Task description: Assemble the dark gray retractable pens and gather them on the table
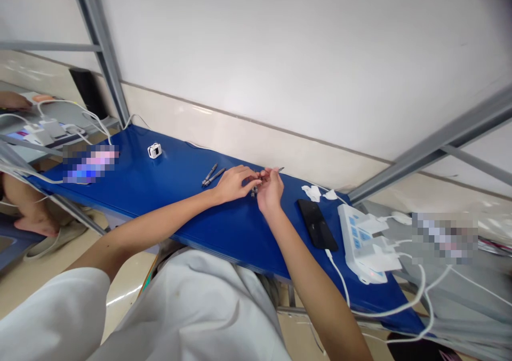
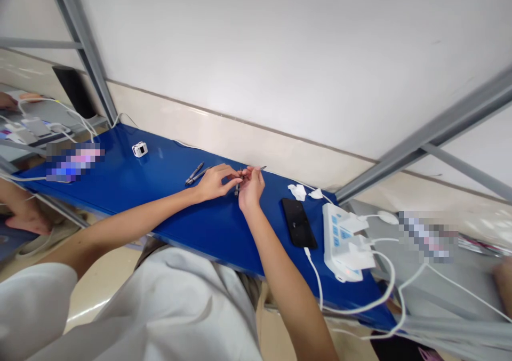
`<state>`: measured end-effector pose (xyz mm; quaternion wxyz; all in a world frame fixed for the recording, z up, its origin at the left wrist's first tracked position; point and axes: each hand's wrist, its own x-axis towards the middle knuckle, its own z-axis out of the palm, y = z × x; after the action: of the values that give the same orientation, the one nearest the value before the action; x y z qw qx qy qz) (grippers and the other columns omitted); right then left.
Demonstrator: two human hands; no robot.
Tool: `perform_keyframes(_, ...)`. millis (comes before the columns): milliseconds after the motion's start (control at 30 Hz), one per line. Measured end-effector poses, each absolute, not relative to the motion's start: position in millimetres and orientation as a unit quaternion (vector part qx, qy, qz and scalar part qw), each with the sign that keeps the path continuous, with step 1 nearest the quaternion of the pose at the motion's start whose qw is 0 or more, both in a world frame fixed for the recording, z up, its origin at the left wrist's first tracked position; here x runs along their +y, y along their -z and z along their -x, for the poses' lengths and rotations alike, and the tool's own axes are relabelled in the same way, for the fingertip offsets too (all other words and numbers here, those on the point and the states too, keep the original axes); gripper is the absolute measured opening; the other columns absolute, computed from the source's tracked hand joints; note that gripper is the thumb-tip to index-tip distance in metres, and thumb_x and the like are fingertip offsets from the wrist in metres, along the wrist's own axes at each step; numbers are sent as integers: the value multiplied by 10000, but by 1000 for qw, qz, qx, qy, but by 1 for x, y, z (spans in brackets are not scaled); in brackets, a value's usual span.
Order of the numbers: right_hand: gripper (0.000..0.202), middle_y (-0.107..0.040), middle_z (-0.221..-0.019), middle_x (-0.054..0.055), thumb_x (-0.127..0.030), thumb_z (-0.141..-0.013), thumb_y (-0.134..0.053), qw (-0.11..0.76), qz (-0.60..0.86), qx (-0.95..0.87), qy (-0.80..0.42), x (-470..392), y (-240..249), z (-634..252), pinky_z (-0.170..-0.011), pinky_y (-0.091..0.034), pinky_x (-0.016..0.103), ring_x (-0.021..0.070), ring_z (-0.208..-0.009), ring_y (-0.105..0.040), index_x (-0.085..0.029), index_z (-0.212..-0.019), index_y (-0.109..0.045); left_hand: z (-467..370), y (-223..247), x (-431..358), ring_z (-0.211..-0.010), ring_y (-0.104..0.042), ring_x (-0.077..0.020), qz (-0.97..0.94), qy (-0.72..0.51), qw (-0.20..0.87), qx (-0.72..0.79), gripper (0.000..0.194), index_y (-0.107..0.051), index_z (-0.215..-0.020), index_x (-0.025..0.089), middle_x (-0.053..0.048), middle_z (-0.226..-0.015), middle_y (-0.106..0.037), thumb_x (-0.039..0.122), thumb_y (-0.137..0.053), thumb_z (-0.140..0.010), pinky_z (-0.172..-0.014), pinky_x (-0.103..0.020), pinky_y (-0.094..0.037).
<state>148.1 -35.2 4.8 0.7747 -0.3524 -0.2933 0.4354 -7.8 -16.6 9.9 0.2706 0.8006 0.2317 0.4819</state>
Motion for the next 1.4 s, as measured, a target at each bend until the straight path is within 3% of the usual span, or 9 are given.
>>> perform_keyframes(167, 603, -262, -560, -104, -689, -1120, -569, 742, 347, -237, -522, -32, -6, -165, -429, -377, 230, 98, -432, -260, -246, -725, -459, 8, -18, -26, -1023, -653, -308, -771, -502, 322, 224, 217, -852, -1041, 265, -131, -1051, -767, 452, -743, -1031, -1124, -450, -460)
perform_keyframes(300, 681, -179, -538, -83, -701, -1146, -362, 733, 318, -208, -565, -39, -11, -168, -366, -236, 260, 110, -428, -136, -255, -636, -290, 8, -19, -28, -1057, -661, -317, -774, -496, 332, 214, 221, -843, -1039, 263, -144, -1083, -766, 457, -737, -1028, -1156, -470, -456)
perform_keyframes(700, 540, -143, -516, -56, -597, -1022, -298, 729, 320, -187, -576, -50, -21, -167, -378, -228, 281, 124, -437, -116, -270, -602, -212, 8, -22, -36, -1081, -670, -332, -780, -477, 355, 197, 223, -841, -1017, 271, -155, -1089, -771, 478, -760, -1001, -1168, -496, -450)
perform_keyframes(933, 550, -147, -531, -66, -602, -1016, -402, 735, 312, -206, -566, -48, -16, -162, -377, -209, 267, 119, -443, -108, -263, -620, -228, 7, -17, -31, -1067, -684, -320, -838, -457, 234, 185, 320, -818, -1124, 247, -158, -1111, -788, 424, -552, -1122, -1091, -476, -476)
perform_keyframes(1133, 501, -143, -523, -63, -536, -1001, -360, 753, 294, -159, -567, -48, -16, -159, -466, -402, 266, 118, -444, -168, -253, -612, -221, 3, -9, -22, -1115, -700, -342, -850, -432, 228, 196, 266, -802, -1173, 254, -139, -1138, -778, 461, -753, -1014, -1126, -478, -474)
perform_keyframes(1300, 560, -181, -534, -65, -621, -1022, -423, 760, 287, -178, -555, -47, -14, -160, -395, -242, 278, 121, -451, -150, -265, -624, -256, 4, -2, -18, -983, -727, -329, -861, -395, 247, 203, 406, -744, -1356, 250, -84, -928, -763, 426, -794, -994, -1095, -468, -473)
perform_keyframes(1400, 575, -234, -546, -63, -606, -1037, -515, 755, 289, -194, -556, -45, -14, -162, -426, -332, 271, 121, -461, -223, -261, -639, -284, 3, 0, -17, -1017, -743, -318, -873, -391, 218, 193, 324, -747, -1352, 247, -113, -1037, -796, 391, -687, -1069, -1075, -454, -493)
